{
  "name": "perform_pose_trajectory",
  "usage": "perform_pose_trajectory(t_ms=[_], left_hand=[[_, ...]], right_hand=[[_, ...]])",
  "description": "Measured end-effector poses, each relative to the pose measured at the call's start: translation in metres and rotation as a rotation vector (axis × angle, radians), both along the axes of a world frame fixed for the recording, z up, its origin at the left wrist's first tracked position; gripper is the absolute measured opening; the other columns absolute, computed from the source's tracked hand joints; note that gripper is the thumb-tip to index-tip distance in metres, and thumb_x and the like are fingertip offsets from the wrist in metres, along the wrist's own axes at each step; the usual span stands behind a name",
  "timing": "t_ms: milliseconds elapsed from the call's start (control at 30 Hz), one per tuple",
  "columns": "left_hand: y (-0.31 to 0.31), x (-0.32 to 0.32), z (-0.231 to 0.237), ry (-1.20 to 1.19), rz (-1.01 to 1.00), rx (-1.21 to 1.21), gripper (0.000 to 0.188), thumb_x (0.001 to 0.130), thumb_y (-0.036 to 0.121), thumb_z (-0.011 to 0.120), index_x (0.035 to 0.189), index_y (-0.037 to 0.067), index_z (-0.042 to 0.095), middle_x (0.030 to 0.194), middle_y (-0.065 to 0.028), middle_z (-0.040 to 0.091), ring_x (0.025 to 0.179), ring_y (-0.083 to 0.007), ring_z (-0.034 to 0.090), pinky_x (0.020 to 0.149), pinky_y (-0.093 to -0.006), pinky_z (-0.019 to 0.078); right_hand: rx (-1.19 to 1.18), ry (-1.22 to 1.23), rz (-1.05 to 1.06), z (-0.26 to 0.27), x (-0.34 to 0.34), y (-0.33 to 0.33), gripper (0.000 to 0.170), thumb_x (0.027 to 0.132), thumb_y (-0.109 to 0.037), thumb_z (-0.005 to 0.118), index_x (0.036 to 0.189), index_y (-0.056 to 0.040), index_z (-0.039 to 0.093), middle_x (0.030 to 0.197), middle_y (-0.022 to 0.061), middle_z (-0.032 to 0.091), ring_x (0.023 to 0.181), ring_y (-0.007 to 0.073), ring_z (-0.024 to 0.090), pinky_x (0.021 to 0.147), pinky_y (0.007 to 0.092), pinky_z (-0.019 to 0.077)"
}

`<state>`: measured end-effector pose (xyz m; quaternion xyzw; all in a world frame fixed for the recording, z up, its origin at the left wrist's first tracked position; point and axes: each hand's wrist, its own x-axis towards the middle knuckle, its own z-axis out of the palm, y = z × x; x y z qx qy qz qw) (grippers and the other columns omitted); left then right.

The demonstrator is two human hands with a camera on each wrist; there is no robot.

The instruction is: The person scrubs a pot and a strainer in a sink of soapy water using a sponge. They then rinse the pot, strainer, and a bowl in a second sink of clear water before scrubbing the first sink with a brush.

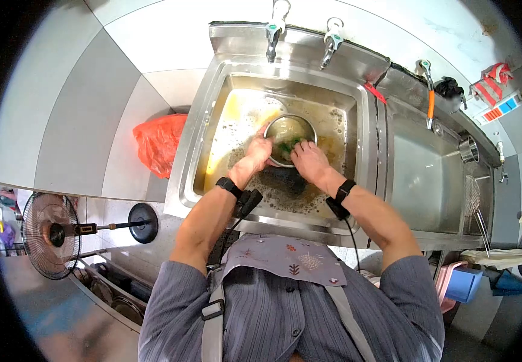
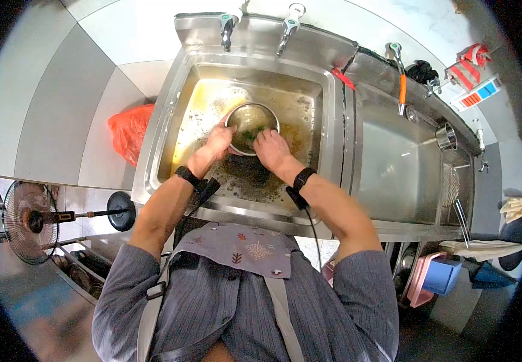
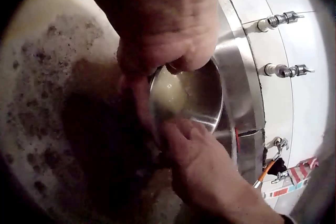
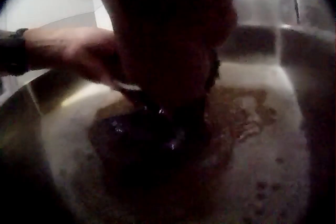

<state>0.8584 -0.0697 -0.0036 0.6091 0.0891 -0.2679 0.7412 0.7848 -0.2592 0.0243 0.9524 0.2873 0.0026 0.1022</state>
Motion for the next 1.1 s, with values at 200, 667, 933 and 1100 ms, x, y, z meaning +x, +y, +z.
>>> perform_pose_trajectory(t_ms=[200, 667, 933, 1100], left_hand=[[-0.013, -0.003, -0.014, 0.023, 0.124, 0.076, 0.048, 0.101, 0.011, 0.057, 0.148, 0.016, 0.05, 0.113, -0.0168, 0.064, 0.095, -0.0321, 0.068, 0.067, -0.0509, 0.0665], [0.03, 0.021, 0.025, -0.03, -0.187, 0.227, 0.059, 0.093, 0.003, 0.048, 0.152, 0.01, 0.046, 0.118, -0.0252, 0.063, 0.083, -0.041, 0.071, 0.055, -0.0476, 0.065], [0.039, 0.006, 0.033, 0.292, -0.163, -0.008, 0.069, 0.091, 0.044, 0.07, 0.144, 0.007, 0.047, 0.124, -0.0215, 0.06, 0.111, -0.0357, 0.061, 0.085, -0.0632, 0.0525], [0.042, 0.013, 0.008, 0.144, 0.022, -0.033, 0.053, 0.088, 0.035, 0.065, 0.133, 0.01, 0.054, 0.123, -0.0169, 0.06, 0.108, -0.0315, 0.057, 0.087, -0.057, 0.0483]], right_hand=[[0.395, 0.086, -0.351, -0.021, -0.006, 0.062, 0.03, 0.089, -0.008, 0.057, 0.117, 0.0041, 0.06, 0.111, 0.021, 0.063, 0.105, 0.0379, 0.061, 0.09, 0.0471, 0.0499], [0.022, 0.092, 0.166, 0.007, 0.007, 0.009, 0.013, 0.086, -0.016, 0.064, 0.096, -0.0078, 0.066, 0.095, 0.0102, 0.068, 0.101, 0.0306, 0.066, 0.098, 0.0453, 0.0506], [0.62, 0.015, -0.011, 0.021, 0.011, 0.066, 0.008, 0.081, -0.005, 0.061, 0.088, -0.0024, 0.061, 0.08, 0.0216, 0.067, 0.076, 0.0403, 0.069, 0.068, 0.0499, 0.0557], [0.797, -0.05, 0.048, 0.015, 0.012, 0.073, 0.007, 0.086, -0.009, 0.062, 0.086, -0.0028, 0.06, 0.08, 0.0194, 0.067, 0.076, 0.0404, 0.069, 0.066, 0.0506, 0.0554]])
